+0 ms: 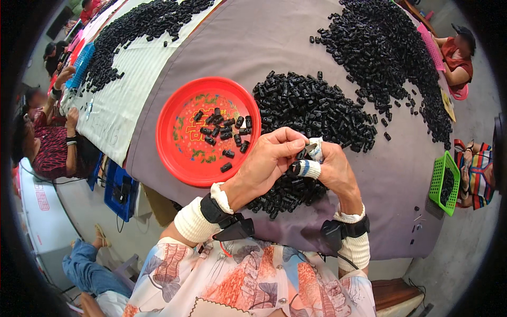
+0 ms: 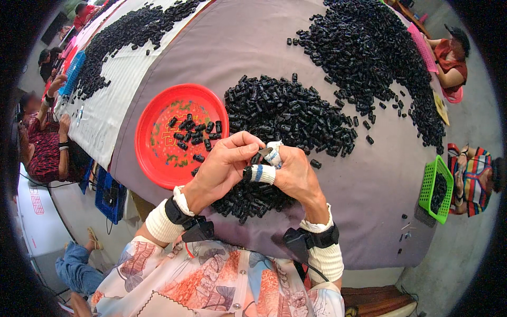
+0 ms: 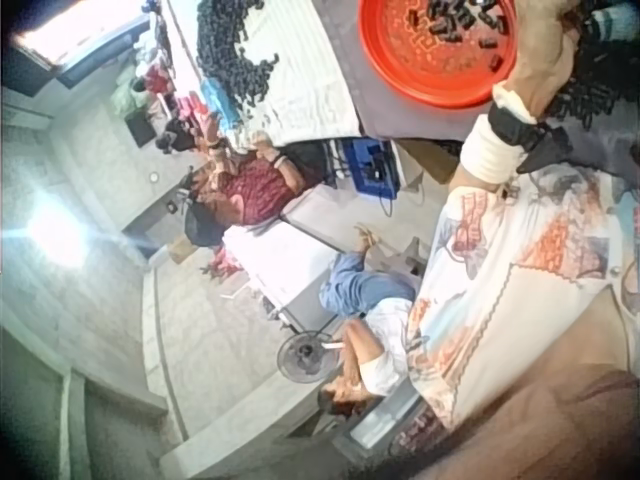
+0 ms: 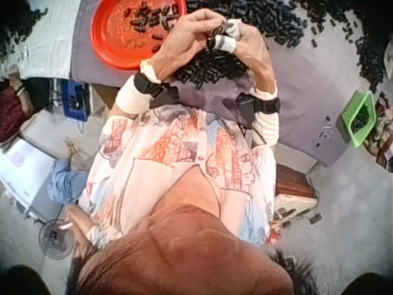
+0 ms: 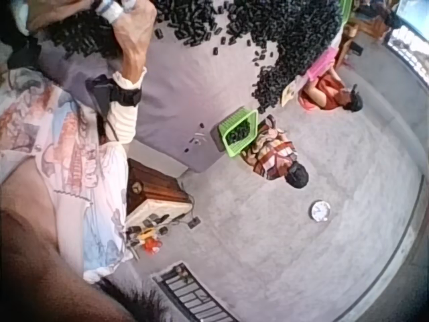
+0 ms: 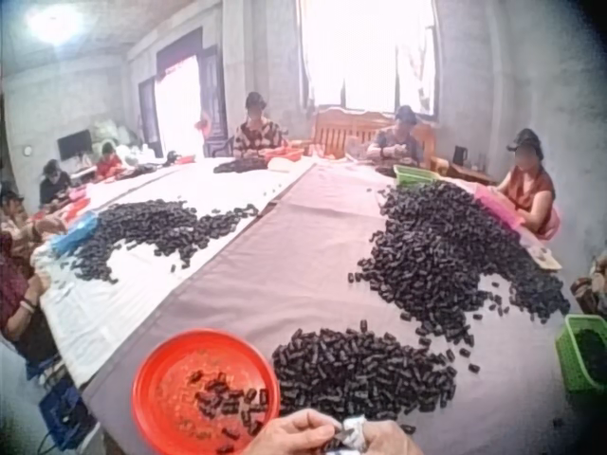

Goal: Assembling small black plastic components for shoes manually.

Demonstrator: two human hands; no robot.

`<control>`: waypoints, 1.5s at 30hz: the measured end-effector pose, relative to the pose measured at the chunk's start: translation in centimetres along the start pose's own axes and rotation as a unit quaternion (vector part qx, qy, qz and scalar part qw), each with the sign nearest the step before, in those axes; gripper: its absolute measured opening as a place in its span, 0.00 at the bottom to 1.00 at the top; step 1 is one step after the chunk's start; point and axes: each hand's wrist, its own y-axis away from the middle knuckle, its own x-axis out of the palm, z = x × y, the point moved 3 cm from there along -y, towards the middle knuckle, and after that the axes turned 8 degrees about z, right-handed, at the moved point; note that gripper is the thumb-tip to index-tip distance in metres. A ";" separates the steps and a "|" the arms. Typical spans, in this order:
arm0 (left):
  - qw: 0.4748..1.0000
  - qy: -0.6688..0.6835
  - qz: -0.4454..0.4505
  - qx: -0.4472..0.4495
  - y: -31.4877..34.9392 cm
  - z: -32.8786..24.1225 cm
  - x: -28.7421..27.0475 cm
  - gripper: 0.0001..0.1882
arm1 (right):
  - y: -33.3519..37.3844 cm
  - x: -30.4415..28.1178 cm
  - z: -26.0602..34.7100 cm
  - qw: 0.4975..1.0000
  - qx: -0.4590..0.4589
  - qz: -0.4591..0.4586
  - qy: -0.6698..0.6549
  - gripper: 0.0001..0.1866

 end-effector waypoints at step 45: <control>0.999 0.039 -0.001 0.015 0.2 0.4 -1.0 0.09 | 0.2 0.9 1.5 0.998 0.054 -0.033 -0.030 0.13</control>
